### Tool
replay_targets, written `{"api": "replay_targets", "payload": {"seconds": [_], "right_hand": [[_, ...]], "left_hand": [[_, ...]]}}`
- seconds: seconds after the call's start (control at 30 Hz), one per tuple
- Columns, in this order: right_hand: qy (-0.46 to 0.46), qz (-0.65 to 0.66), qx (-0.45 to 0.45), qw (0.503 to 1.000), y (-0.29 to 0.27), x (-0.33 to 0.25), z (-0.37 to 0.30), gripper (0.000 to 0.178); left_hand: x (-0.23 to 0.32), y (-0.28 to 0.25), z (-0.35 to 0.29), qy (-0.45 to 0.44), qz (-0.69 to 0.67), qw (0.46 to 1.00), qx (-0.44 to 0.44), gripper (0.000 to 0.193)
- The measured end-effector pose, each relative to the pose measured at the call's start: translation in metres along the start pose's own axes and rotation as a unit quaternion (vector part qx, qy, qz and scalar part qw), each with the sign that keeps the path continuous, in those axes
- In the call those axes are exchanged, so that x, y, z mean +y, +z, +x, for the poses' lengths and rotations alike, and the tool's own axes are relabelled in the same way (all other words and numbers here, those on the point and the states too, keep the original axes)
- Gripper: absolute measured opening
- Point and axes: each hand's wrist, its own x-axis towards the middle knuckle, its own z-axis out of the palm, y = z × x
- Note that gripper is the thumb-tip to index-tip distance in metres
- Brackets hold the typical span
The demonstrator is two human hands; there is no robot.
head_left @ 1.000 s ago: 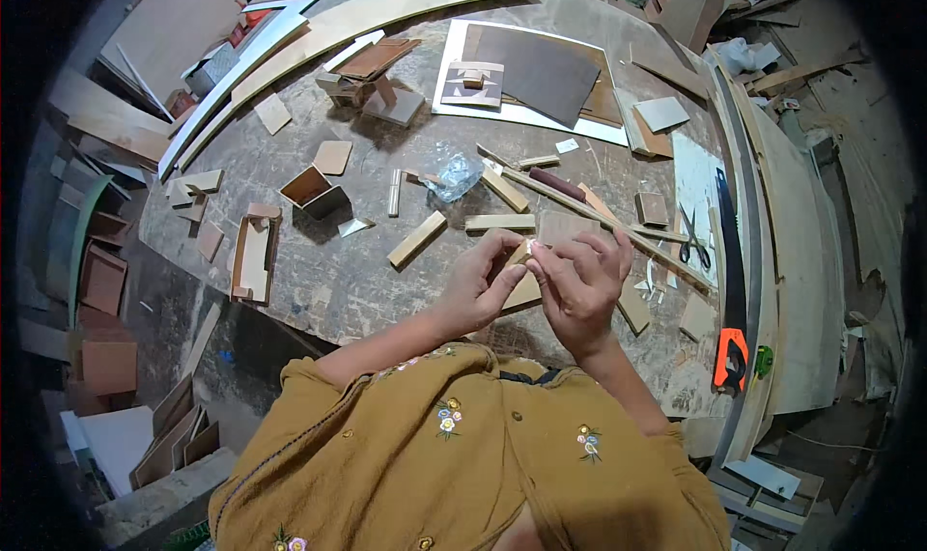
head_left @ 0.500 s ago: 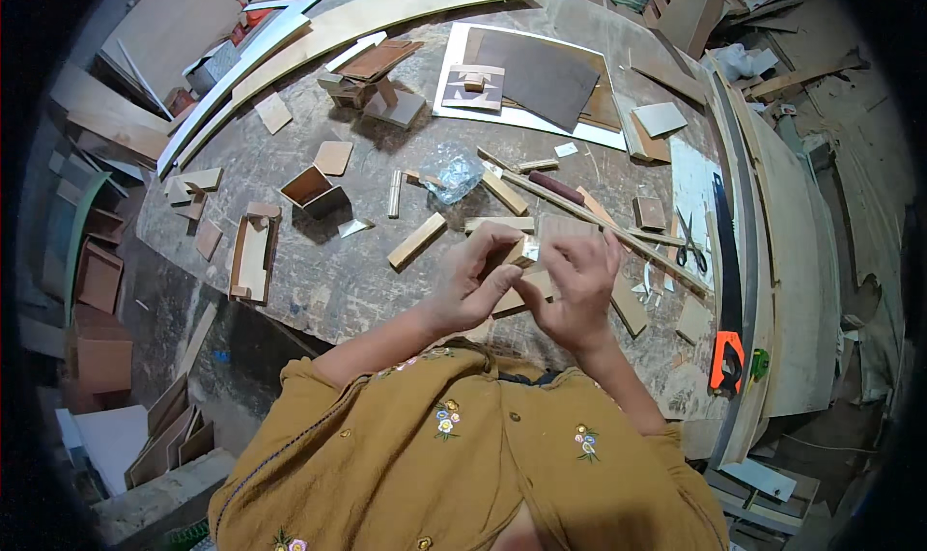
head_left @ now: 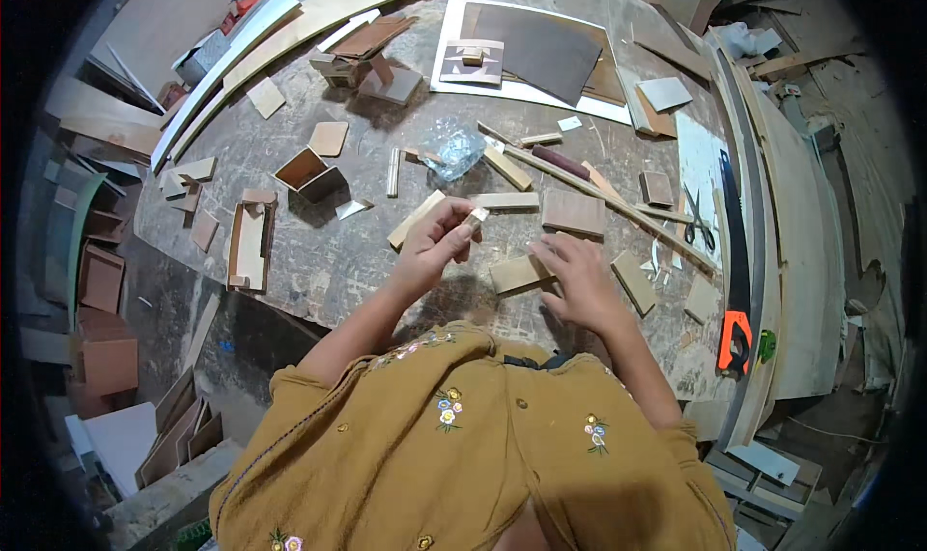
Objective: The recorder is assembling small wooden boxes by applying glue to wooden components and joining them together.
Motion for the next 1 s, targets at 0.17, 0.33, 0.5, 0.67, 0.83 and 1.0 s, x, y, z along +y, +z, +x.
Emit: {"api": "replay_targets", "payload": {"seconds": [0.17, 0.33, 0.5, 0.67, 0.83, 1.0], "right_hand": [[0.014, 0.015, -0.003, 1.0, 0.027, 0.021, -0.004, 0.059], [0.072, 0.136, -0.014, 0.988, 0.029, 0.023, -0.003, 0.054], [0.043, 0.114, 0.039, 0.992, 0.033, 0.016, -0.004, 0.049], [0.052, 0.226, 0.085, 0.969, 0.02, 0.008, -0.001, 0.047], [0.093, 0.363, 0.105, 0.921, -0.02, -0.008, 0.0, 0.05], [0.054, 0.287, 0.132, 0.947, -0.043, -0.014, 0.001, 0.048]], "left_hand": [[-0.012, -0.011, -0.01, -0.009, 0.073, 0.997, 0.021, 0.027], [-0.004, -0.012, -0.008, 0.011, 0.318, 0.948, 0.011, 0.03], [0.007, -0.003, -0.004, 0.009, 0.481, 0.877, -0.016, 0.029], [0.003, -0.001, 0.0, 0.042, 0.429, 0.902, -0.031, 0.03], [0.014, 0.004, -0.001, 0.043, 0.33, 0.942, -0.047, 0.032], [0.021, 0.009, -0.001, 0.094, 0.329, 0.939, -0.037, 0.03]]}}
